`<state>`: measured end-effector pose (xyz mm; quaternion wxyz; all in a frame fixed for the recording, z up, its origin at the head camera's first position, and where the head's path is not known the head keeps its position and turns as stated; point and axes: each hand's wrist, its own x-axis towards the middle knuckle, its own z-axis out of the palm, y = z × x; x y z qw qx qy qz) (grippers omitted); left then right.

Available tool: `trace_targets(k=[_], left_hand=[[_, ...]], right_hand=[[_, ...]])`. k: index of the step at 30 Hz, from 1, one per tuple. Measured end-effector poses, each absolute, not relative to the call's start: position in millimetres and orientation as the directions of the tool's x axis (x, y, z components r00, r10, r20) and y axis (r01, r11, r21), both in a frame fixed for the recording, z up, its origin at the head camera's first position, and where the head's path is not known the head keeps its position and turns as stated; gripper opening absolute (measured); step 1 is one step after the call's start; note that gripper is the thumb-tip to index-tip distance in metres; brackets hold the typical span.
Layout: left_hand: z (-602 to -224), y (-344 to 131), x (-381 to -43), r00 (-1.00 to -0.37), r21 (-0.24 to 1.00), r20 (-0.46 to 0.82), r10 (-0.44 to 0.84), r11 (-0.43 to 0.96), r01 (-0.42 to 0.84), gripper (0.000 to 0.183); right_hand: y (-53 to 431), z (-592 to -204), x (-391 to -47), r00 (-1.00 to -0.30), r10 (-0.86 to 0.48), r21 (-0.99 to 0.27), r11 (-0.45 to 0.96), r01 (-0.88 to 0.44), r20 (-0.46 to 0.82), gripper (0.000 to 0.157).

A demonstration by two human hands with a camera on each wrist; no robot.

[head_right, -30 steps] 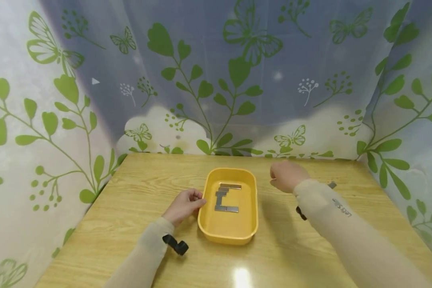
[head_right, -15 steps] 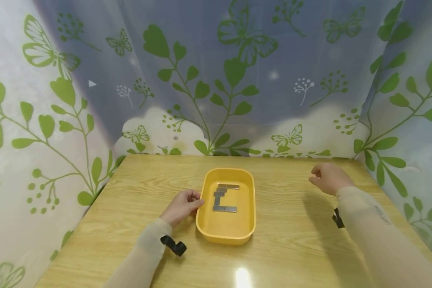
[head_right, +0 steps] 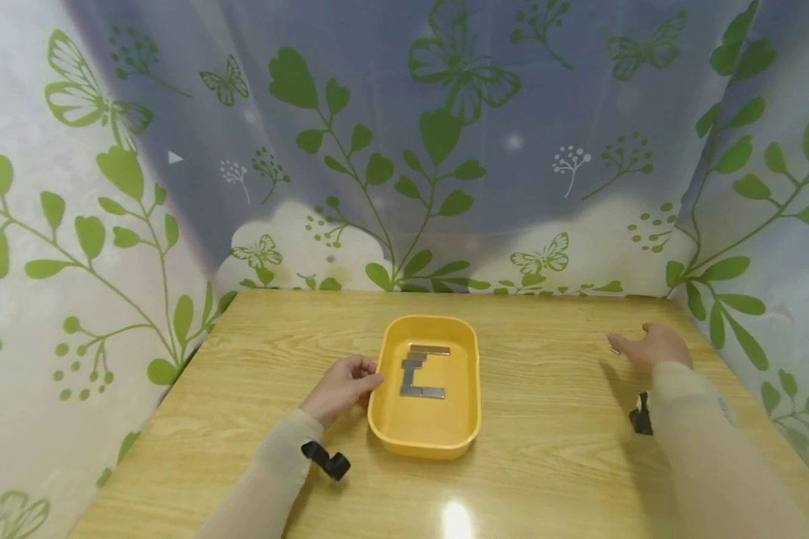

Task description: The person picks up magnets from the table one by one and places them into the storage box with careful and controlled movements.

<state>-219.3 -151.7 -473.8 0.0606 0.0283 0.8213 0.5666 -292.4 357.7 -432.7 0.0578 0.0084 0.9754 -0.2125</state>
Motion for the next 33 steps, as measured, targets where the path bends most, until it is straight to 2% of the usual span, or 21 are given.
trace_targets(k=[8, 16, 33], left_hand=[[-476, -149, -221, -0.990, 0.936, -0.074, 0.122, 0.351, -0.027, 0.020], [-475, -152, -222, -0.991, 0.937, -0.070, 0.113, 0.350, -0.026, 0.021], [-477, -151, -222, -0.990, 0.943, -0.071, 0.122, 0.331, -0.027, 0.020]], right_hand=[[369, -457, -301, -0.977, 0.059, -0.469, 0.870, 0.152, -0.206, 0.112], [364, -458, -306, -0.982, 0.053, -0.354, 0.928, 0.115, -0.180, 0.101], [359, -469, -318, -0.979, 0.065, -0.272, 0.955, 0.117, -0.191, 0.091]])
